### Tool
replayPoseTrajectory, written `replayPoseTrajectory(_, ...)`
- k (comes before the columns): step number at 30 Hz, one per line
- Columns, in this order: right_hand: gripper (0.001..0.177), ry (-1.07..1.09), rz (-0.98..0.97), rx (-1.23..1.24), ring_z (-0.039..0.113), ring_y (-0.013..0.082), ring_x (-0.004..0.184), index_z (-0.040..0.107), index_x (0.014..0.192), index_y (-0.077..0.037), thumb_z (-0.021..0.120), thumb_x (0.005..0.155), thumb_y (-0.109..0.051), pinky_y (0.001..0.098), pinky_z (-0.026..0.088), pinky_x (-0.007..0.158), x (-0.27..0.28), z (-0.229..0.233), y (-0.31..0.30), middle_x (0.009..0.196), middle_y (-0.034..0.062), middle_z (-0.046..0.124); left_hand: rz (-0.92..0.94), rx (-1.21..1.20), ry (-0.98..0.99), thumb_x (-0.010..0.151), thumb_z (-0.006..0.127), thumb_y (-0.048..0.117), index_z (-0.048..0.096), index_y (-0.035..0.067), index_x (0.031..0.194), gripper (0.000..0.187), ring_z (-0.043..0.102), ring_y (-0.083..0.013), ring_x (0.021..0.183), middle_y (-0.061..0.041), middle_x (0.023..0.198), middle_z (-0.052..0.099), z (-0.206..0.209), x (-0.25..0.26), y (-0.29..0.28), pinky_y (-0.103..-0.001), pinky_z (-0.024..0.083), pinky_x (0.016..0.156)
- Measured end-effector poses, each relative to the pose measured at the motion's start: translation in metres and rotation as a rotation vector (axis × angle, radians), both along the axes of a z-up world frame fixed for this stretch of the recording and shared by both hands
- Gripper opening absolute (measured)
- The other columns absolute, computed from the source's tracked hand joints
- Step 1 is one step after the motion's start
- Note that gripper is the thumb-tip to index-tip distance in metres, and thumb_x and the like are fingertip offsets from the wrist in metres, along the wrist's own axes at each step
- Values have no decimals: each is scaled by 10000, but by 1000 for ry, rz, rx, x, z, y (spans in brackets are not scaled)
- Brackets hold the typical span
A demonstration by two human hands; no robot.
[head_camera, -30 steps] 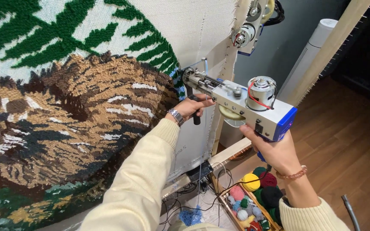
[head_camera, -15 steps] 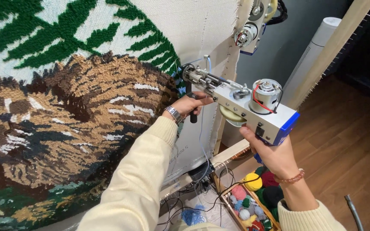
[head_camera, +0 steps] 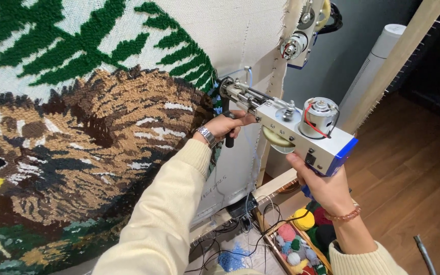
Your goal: The person threads a tufting gun with yarn and then uses it to fill in a design on a canvas stretched across a wooden frame.
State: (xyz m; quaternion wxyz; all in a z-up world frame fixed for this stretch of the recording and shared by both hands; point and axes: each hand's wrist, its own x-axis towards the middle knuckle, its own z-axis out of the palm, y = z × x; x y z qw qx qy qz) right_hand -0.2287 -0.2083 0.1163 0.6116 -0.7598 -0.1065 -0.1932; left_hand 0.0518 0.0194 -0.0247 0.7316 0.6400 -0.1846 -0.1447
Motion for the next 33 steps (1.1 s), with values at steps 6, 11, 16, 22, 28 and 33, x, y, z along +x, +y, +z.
replayPoseTrajectory(6, 416, 44, 11, 23, 602, 159, 447, 639, 634, -63, 766, 988, -241, 304, 497, 568, 12, -2, -11, 488, 66, 605, -40, -8, 39, 846, 890, 239, 660, -88, 1260, 575, 549, -108, 413, -199, 998, 749, 74, -63, -3, -188, 436, 389)
replayPoseTrajectory(11, 331, -25, 172, 128, 580, 206, 408, 626, 691, -35, 676, 1014, -89, 347, 527, 491, 26, -24, -45, 496, 85, 533, -185, -53, 85, 923, 829, 206, 681, -80, 1241, 452, 583, -94, 429, -230, 1033, 772, 75, -68, -11, -167, 464, 423)
replayPoseTrajectory(16, 394, 190, 18, 251, 558, 202, 613, 603, 1216, -16, 721, 922, -249, 329, 534, 537, 24, -67, -83, 749, 104, 581, -349, 102, 93, 963, 712, 233, 739, 12, 1242, 357, 543, -62, 573, -138, 1277, 757, 81, -73, -23, -176, 507, 580)
replayPoseTrajectory(22, 438, 183, 17, 358, 530, 185, 633, 589, 1202, -42, 744, 899, -318, 318, 520, 542, 19, -86, -101, 770, 92, 562, -305, 260, 68, 947, 713, 235, 761, 72, 1239, 339, 500, -23, 535, -75, 1306, 764, 108, -99, -35, -137, 476, 577)
replayPoseTrajectory(28, 407, 180, 68, 357, 530, 179, 593, 563, 1162, -69, 744, 907, -329, 316, 504, 513, 21, -103, -113, 716, 71, 539, -253, 361, 60, 900, 758, 262, 802, 151, 1190, 313, 504, 2, 700, -43, 1264, 786, 115, -113, -40, -125, 475, 584)
replayPoseTrajectory(33, 417, 173, 63, 270, 554, 214, 593, 572, 1208, -30, 718, 917, -290, 341, 524, 508, 18, -97, -108, 737, 104, 567, -282, 244, 36, 908, 764, 152, 776, 96, 1227, 324, 670, -60, 1096, -78, 1269, 778, 72, -94, -41, -138, 477, 554)
